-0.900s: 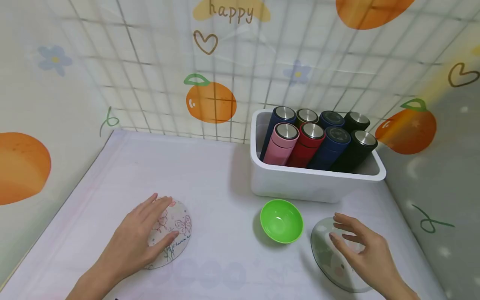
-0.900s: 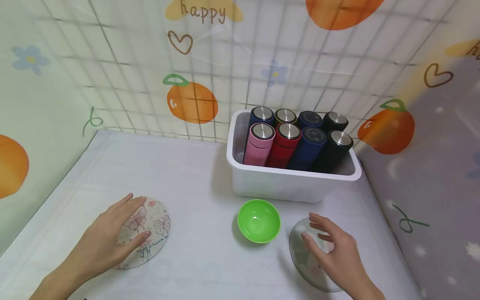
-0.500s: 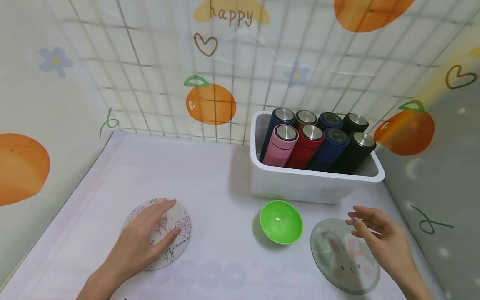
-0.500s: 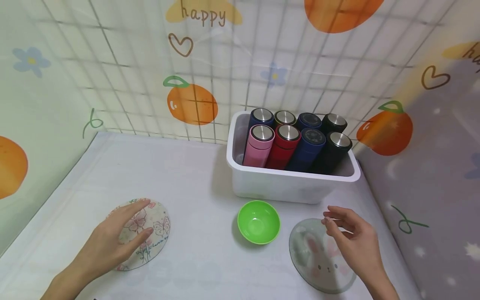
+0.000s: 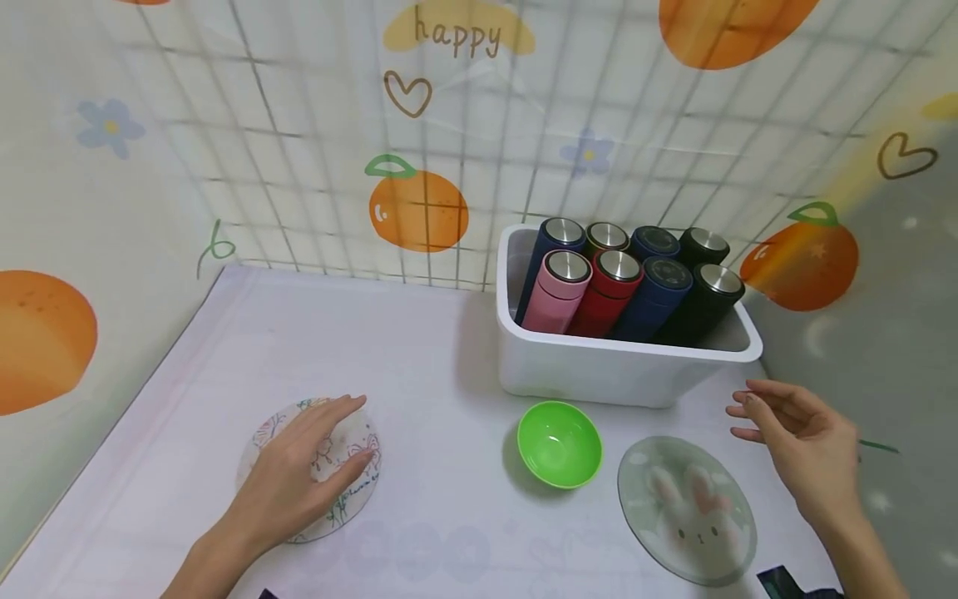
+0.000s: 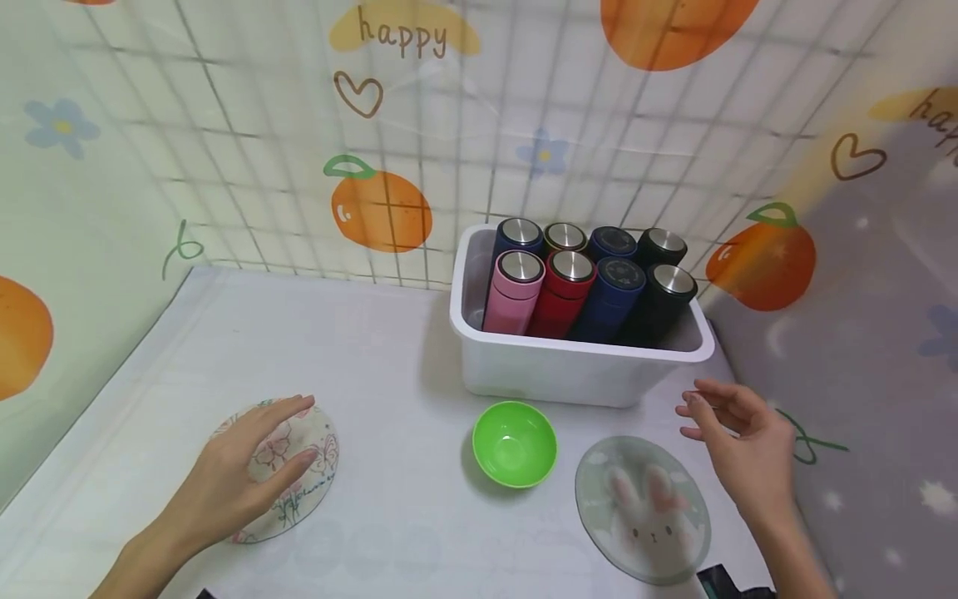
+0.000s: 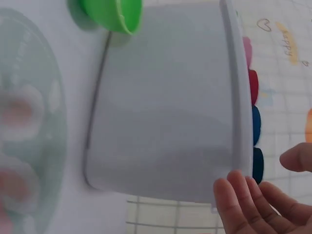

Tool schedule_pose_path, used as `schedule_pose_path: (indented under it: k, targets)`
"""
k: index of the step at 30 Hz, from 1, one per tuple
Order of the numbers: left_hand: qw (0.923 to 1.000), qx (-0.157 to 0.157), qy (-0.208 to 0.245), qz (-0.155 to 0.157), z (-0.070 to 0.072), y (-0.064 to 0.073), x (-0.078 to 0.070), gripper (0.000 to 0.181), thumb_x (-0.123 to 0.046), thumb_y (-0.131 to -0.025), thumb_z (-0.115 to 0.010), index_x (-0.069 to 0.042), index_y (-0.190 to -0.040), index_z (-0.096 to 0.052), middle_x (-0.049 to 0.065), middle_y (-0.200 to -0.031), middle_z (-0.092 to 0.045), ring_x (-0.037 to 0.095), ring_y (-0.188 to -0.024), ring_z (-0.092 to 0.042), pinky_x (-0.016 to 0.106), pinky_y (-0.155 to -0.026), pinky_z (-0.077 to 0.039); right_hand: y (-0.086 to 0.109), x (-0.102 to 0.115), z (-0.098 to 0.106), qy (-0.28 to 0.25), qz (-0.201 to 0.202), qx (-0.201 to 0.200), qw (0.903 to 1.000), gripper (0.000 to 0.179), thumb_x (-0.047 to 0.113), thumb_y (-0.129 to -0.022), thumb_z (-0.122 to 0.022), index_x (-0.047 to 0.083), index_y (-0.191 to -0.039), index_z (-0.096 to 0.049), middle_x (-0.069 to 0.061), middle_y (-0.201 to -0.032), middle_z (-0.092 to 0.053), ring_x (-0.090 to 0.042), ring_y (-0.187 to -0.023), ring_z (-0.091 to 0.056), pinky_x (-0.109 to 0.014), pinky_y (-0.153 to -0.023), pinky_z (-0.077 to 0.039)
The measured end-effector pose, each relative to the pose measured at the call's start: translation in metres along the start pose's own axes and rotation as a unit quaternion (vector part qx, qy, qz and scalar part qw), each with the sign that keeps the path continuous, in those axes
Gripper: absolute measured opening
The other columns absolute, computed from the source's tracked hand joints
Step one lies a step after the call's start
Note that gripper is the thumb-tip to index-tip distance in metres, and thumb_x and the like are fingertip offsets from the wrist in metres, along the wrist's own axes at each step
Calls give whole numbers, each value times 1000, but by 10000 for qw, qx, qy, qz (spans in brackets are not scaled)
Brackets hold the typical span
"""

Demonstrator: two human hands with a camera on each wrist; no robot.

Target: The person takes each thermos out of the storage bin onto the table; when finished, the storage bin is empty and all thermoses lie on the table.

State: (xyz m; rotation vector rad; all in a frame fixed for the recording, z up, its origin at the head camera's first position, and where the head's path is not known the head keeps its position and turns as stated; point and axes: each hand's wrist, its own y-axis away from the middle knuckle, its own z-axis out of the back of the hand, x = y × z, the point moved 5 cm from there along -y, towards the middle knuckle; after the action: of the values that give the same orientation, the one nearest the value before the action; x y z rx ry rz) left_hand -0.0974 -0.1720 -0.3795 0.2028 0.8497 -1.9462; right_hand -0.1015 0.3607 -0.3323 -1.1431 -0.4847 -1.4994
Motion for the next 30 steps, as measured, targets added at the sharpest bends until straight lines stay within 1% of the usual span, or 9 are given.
schedule_pose_path:
  k: [3, 5, 10, 13, 18, 21, 23, 26, 30]
  targets:
    - [10000, 19, 11, -35, 0, -2, -2, 65, -28, -82, -83, -18, -141, -57, 1, -137, -60, 24, -128, -52, 29, -110, -35, -9, 4, 8, 12, -3, -128, 9999, 26, 8, -97, -66, -2, -120, -64, 7, -97, -72, -5, -80, -72, -23, -62, -57]
    - [9999, -15, 68, -111, 0, -3, -3, 64, -26, -82, -82, -16, -141, -58, 1, -137, -60, 24, -127, -53, 26, -110, -34, -14, 8, 12, 136, 27, -220, 9997, 25, 10, -97, -66, 0, -120, -64, 8, -97, -71, -3, -79, -72, -23, -62, -57]
    - [9992, -137, 317, -196, 1, -9, -6, 61, -22, -83, -81, -15, -139, -58, -2, -135, -61, 20, -125, -55, 18, -109, -32, -32, 14, 22, 166, -77, -445, 9988, 22, 12, -97, -67, 2, -117, -66, 8, -95, -71, -2, -76, -70, -19, -61, -56]
    - [9985, -184, 482, -194, 1, -15, -10, 60, -22, -83, -81, -16, -139, -59, -4, -134, -60, 17, -125, -55, 17, -107, -34, -42, 14, 26, 318, -274, -577, 9974, 24, 17, -98, -66, 4, -118, -67, 10, -94, -70, 0, -75, -68, -15, -63, -55]
    - [9961, -309, 772, -295, 1, -26, -19, 57, -18, -84, -80, -16, -137, -61, -4, -133, -61, 17, -124, -56, 17, -105, -37, -55, 12, 28, 228, -656, -699, 9951, 24, 20, -98, -64, 10, -120, -68, 16, -96, -65, 0, -81, -64, -10, -67, -52]
    - [9948, -363, 874, -380, 1, -31, -24, 56, -16, -84, -79, -16, -137, -60, -3, -133, -62, 18, -124, -56, 18, -105, -38, -66, 11, 27, 25, -840, -649, 9943, 23, 23, -98, -65, 13, -119, -67, 17, -96, -64, 0, -84, -63, -10, -68, -52]
    - [9937, -375, 952, -446, 0, -34, -27, 55, -15, -85, -79, -16, -137, -61, -2, -133, -62, 19, -124, -57, 19, -105, -39, -75, 10, 25, -52, -948, -542, 9940, 23, 26, -98, -64, 15, -118, -66, 16, -97, -64, 0, -85, -62, -11, -68, -53]
    - [9937, -339, 941, -505, 0, -37, -31, 55, -15, -84, -79, -16, -137, -61, -3, -133, -62, 18, -124, -56, 20, -104, -39, -88, 6, 21, 56, -1095, -326, 9934, 25, 34, -99, -62, 20, -119, -64, 16, -99, -62, 1, -86, -61, -12, -68, -53]
    - [9946, -248, 842, -548, 1, -38, -33, 56, -17, -84, -80, -14, -136, -61, -3, -134, -61, 18, -124, -56, 21, -104, -40, -104, 3, 16, 192, -1189, -58, 9927, 33, 39, -100, -59, 18, -125, -61, 13, -102, -61, 2, -84, -62, -13, -68, -54]
